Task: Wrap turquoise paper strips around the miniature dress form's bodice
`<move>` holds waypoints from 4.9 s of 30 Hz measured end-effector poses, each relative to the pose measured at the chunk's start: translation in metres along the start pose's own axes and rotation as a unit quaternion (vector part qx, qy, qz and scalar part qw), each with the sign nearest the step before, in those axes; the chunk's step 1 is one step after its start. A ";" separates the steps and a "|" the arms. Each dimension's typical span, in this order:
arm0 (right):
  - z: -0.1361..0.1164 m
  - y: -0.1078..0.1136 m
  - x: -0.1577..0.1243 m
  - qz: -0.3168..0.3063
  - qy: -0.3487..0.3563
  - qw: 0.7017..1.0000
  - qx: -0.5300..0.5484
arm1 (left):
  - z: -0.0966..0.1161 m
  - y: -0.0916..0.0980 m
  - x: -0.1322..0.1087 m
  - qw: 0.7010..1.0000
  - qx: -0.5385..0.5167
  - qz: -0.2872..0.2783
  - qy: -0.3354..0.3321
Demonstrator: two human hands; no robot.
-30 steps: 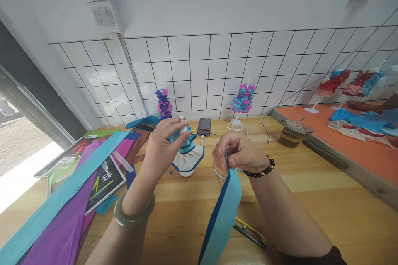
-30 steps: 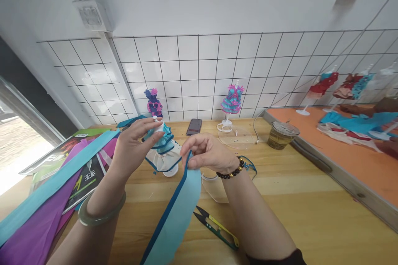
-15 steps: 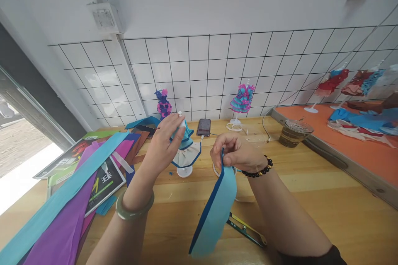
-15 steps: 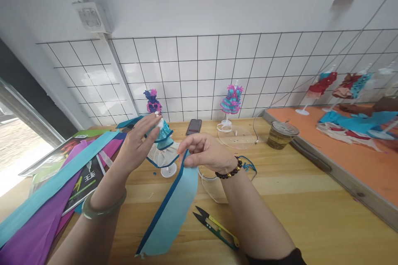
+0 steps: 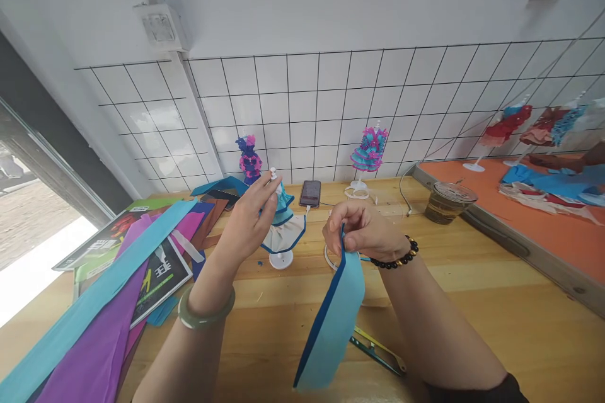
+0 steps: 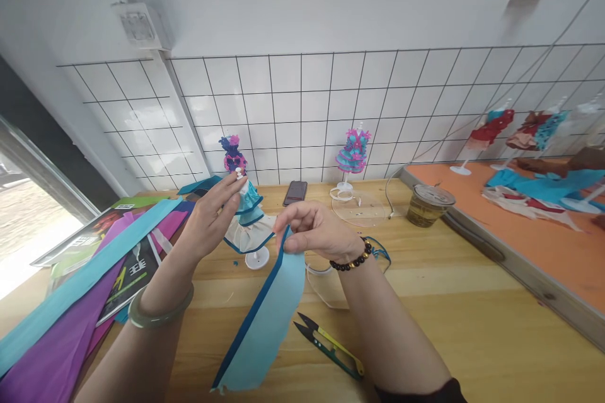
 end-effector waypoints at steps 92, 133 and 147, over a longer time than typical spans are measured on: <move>0.007 0.003 0.008 0.162 -0.040 0.986 -0.008 | 0.017 0.001 -0.001 0.956 -0.276 -0.007 0.102; -0.021 -0.009 0.004 0.411 0.123 0.902 -0.038 | 0.051 0.020 -0.020 0.975 0.091 0.121 -0.164; -0.020 -0.011 0.006 0.397 0.154 0.863 -0.271 | 0.035 0.028 -0.018 0.978 -0.077 0.180 -0.071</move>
Point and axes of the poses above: each hand's wrist, its own x-axis towards the middle knuckle, its own y-axis out of the back of the hand, z = x × y, the point moved 2 cm from there along x, towards the middle knuckle, and after that the axes turned 7 degrees about y, right-handed, at the moved point
